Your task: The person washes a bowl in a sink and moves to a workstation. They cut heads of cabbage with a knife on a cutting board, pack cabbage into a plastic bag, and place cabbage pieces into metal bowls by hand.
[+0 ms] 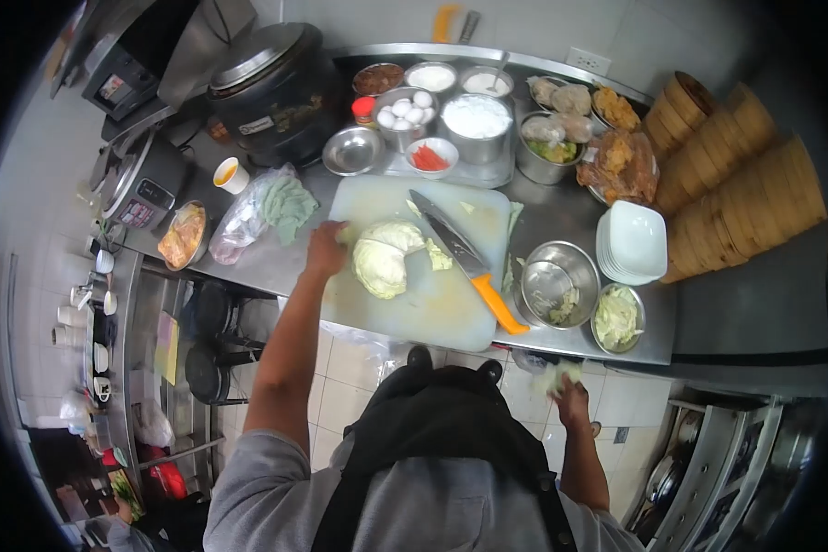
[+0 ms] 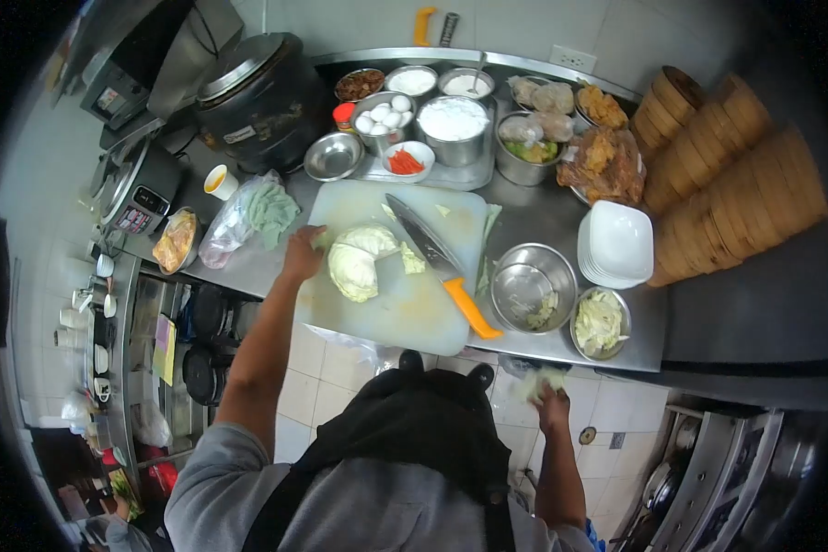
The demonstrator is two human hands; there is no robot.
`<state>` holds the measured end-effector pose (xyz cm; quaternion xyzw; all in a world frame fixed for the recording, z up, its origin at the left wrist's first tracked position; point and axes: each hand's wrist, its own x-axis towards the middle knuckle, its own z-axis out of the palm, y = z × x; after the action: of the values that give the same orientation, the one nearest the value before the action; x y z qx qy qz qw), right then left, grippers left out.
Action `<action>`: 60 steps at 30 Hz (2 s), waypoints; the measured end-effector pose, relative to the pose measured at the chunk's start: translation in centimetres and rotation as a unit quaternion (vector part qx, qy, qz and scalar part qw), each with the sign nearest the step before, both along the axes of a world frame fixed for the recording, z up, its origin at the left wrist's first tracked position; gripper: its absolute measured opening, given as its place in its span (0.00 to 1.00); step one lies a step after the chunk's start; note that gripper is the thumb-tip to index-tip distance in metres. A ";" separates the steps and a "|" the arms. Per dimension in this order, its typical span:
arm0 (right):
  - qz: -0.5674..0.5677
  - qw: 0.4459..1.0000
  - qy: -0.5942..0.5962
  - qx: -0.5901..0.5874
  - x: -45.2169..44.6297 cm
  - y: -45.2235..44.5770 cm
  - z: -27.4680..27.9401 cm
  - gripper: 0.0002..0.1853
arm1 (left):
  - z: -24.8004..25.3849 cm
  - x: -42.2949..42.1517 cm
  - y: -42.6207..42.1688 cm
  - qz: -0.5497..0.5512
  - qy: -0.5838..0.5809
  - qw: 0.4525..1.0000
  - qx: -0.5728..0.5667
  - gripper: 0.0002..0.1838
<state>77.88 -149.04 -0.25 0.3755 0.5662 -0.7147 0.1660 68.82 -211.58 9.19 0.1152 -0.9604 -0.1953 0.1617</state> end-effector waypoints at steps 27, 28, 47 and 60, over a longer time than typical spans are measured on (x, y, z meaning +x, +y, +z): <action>0.413 0.799 0.339 0.275 -9.5 -25.3 17.4 0.10 | 6.8 0.8 13.5 0.078 0.018 0.993 0.083 0.52; 0.438 0.560 0.441 0.547 -10.0 -25.9 16.5 0.09 | 6.5 0.4 12.5 0.133 -0.132 0.965 0.181 0.58; 0.450 0.698 0.314 0.460 -6.0 -23.9 17.3 0.24 | 7.6 3.8 1.9 -0.224 -0.119 0.947 0.198 0.62; 0.453 0.788 0.217 0.356 -4.0 -24.6 19.4 0.20 | 3.4 -10.3 6.4 0.014 -0.205 0.964 0.169 0.32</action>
<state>73.92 -173.60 19.16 -0.0565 0.9068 -0.3679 0.1978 58.57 -205.13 12.62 0.1922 -0.9244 -0.3244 -0.0578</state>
